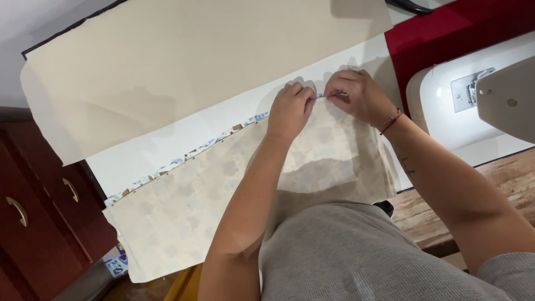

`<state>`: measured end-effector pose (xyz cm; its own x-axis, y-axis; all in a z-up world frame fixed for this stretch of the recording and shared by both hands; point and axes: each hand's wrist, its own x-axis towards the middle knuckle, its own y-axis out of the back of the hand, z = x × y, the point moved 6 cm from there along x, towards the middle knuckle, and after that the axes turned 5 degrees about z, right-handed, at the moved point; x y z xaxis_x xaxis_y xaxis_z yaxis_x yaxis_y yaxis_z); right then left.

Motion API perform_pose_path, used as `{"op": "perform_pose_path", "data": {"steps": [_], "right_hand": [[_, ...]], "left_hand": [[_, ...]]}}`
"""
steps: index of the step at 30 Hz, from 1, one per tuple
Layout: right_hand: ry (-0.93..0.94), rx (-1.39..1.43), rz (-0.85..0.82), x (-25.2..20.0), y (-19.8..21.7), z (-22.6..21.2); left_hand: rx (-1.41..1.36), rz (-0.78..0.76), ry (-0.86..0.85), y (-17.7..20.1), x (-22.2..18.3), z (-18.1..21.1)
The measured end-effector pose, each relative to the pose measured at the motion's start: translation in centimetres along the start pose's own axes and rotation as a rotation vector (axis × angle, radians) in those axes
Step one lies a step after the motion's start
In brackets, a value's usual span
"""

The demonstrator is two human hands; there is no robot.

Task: Pinning two layers of fabric together along the edge in preparation for sewing.

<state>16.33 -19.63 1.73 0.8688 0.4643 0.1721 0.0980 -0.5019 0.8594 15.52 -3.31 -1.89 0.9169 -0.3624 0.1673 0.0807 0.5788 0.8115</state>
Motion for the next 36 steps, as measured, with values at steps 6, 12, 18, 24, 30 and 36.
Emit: {"op": "perform_pose_path", "data": {"steps": [6, 12, 18, 24, 30, 36], "right_hand": [[-0.025, 0.029, -0.045, -0.1, 0.9, -0.6], [-0.058, 0.101, -0.013, 0.0, 0.0, 0.9], [0.052, -0.019, 0.004, -0.1, 0.4, 0.4], [0.180, -0.081, 0.056, -0.4, -0.4, 0.5], [0.212, -0.091, 0.075, -0.4, -0.2, 0.3], [0.267, -0.116, 0.072, -0.5, 0.0, -0.5]], "left_hand": [[0.004, -0.046, -0.003, -0.2, 0.4, 0.2], [0.004, -0.060, -0.042, 0.0, 0.4, 0.4], [-0.025, -0.011, -0.036, 0.6, 0.3, 0.4], [0.039, -0.010, -0.074, -0.5, 0.7, 0.4], [0.074, 0.015, -0.096, -0.3, 1.2, 1.1], [0.167, 0.090, -0.271, 0.3, 0.3, 1.5]]}}
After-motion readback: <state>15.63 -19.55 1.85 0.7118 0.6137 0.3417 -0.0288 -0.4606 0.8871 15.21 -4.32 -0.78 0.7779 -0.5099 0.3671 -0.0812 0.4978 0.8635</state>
